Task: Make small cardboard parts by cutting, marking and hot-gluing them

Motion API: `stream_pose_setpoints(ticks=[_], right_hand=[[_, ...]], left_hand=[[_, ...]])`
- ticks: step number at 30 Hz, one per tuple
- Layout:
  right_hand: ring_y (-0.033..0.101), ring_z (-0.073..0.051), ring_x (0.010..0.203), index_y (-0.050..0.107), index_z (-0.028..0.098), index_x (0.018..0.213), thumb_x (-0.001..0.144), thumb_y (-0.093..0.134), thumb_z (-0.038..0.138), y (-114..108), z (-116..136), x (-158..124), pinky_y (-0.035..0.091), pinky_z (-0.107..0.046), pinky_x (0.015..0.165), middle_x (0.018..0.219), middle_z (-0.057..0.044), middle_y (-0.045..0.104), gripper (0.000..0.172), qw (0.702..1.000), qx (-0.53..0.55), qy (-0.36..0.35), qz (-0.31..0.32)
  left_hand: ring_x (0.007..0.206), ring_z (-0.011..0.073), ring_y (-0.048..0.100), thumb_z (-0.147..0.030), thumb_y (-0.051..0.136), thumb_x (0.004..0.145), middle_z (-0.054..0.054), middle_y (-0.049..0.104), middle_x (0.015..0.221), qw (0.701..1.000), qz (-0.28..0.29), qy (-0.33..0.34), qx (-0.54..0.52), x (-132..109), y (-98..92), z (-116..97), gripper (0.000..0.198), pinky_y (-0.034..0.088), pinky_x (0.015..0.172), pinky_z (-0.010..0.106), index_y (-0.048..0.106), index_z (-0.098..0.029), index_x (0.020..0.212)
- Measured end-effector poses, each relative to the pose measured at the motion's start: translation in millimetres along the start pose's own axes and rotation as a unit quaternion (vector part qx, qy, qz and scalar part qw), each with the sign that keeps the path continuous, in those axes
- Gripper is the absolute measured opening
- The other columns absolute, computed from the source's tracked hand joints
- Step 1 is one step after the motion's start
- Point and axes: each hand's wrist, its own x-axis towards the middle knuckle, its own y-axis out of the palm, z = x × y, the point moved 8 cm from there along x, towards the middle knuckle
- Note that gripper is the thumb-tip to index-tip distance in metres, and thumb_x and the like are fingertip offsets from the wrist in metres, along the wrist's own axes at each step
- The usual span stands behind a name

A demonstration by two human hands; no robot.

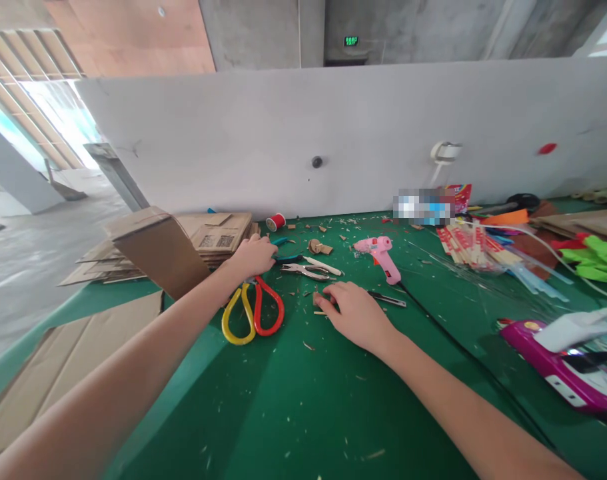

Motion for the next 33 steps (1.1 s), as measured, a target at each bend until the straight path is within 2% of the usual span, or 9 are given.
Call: stream_pose_setpoints(ticks=[4, 7, 13, 17, 20, 24, 28, 31, 33], right_hand=[[0.058, -0.021, 0.08, 0.061, 0.017, 0.086, 0.094, 0.037, 0.032, -2.4, -1.0, 0.1, 0.043, -0.033, 0.067, 0.084, -0.007, 0.066, 0.03, 1.0, -0.013, 0.0, -0.002], [0.058, -0.021, 0.08, 0.061, 0.017, 0.088, 0.094, 0.037, 0.029, -3.5, -0.9, -0.4, 0.043, -0.034, 0.068, 0.085, -0.006, 0.066, 0.027, 1.0, -0.015, 0.001, 0.0], [0.057, -0.026, 0.097, 0.059, 0.014, 0.11, 0.092, 0.04, 0.031, -10.6, 0.4, -0.3, 0.044, -0.04, 0.081, 0.102, -0.011, 0.064, 0.031, 0.999, 0.035, 0.012, -0.037], [0.059, -0.021, 0.084, 0.056, 0.014, 0.112, 0.091, 0.041, 0.038, -15.5, -14.1, 2.8, 0.047, -0.037, 0.075, 0.092, -0.009, 0.064, 0.035, 0.98, 0.177, 0.071, -0.058], [0.059, -0.021, 0.088, 0.055, 0.016, 0.115, 0.086, 0.049, 0.045, -14.1, -28.2, 5.4, 0.048, -0.037, 0.077, 0.099, -0.009, 0.063, 0.041, 0.942, 0.303, 0.133, -0.059], [0.057, -0.022, 0.105, 0.055, 0.021, 0.116, 0.078, 0.063, 0.043, -6.8, -19.8, 8.9, 0.049, -0.036, 0.083, 0.116, -0.01, 0.06, 0.045, 0.87, 0.476, 0.125, -0.008], [0.061, -0.013, 0.076, 0.062, 0.025, 0.102, 0.073, 0.068, 0.036, -7.4, -4.9, 8.6, 0.049, -0.026, 0.061, 0.093, -0.001, 0.065, 0.031, 0.799, 0.595, 0.081, 0.029], [0.053, -0.008, 0.052, 0.066, 0.023, 0.092, 0.071, 0.071, 0.036, -11.9, -12.5, 8.7, 0.044, -0.022, 0.046, 0.068, 0.003, 0.063, 0.024, 0.823, 0.561, 0.086, 0.011], [0.053, -0.008, 0.046, 0.068, 0.022, 0.091, 0.071, 0.072, 0.037, -14.9, -22.3, 9.2, 0.046, -0.023, 0.044, 0.061, 0.003, 0.064, 0.025, 0.85, 0.516, 0.103, -0.024]], left_hand=[[0.095, 0.0268, 0.059, -0.025, 0.058, 0.074, 0.006, 0.068, 0.09, 0.998, 0.056, 0.04, -0.006, 16.4, 15.1, 3.8, 0.018, 0.046, 0.081, 0.037, 0.067, -0.025, 0.09], [0.088, 0.0236, 0.063, -0.024, 0.054, 0.077, 0.004, 0.069, 0.088, 0.998, 0.046, 0.041, -0.02, 17.9, 11.9, 3.9, 0.02, 0.046, 0.078, 0.033, 0.065, -0.026, 0.094], [0.091, 0.0249, 0.063, -0.026, 0.042, 0.085, 0.011, 0.067, 0.102, 0.996, -0.045, 0.004, -0.074, 14.3, -25.0, 15.6, 0.025, 0.047, 0.077, 0.032, 0.058, -0.017, 0.101], [0.083, 0.0226, 0.063, -0.033, 0.034, 0.091, 0.01, 0.067, 0.092, 0.987, -0.095, -0.003, -0.126, -0.2, -58.0, 15.1, 0.029, 0.048, 0.072, 0.033, 0.052, -0.014, 0.104], [0.087, 0.0199, 0.063, -0.031, 0.042, 0.088, 0.008, 0.067, 0.094, 0.93, -0.106, 0.054, -0.347, -19.9, -80.7, -0.6, 0.026, 0.05, 0.075, 0.033, 0.051, -0.015, 0.107], [0.099, 0.0195, 0.061, -0.027, 0.047, 0.087, 0.007, 0.067, 0.103, 0.836, 0.027, 0.154, -0.526, -48.2, -85.0, -45.3, 0.024, 0.048, 0.089, 0.038, 0.057, -0.019, 0.107], [0.101, 0.021, 0.061, -0.025, 0.052, 0.086, 0.007, 0.066, 0.107, 0.77, 0.11, 0.188, -0.6, -63.0, -78.6, -79.7, 0.02, 0.049, 0.09, 0.038, 0.061, -0.021, 0.104], [0.105, 0.0194, 0.06, -0.022, 0.048, 0.088, 0.007, 0.065, 0.109, 0.757, 0.091, 0.218, -0.61, -58.3, -78.3, -92.2, 0.019, 0.047, 0.093, 0.036, 0.061, -0.02, 0.103], [0.105, 0.0183, 0.059, -0.021, 0.046, 0.089, 0.007, 0.064, 0.112, 0.771, 0.051, 0.217, -0.596, -49.7, -76.6, -92.6, 0.021, 0.047, 0.092, 0.036, 0.059, -0.018, 0.105]])
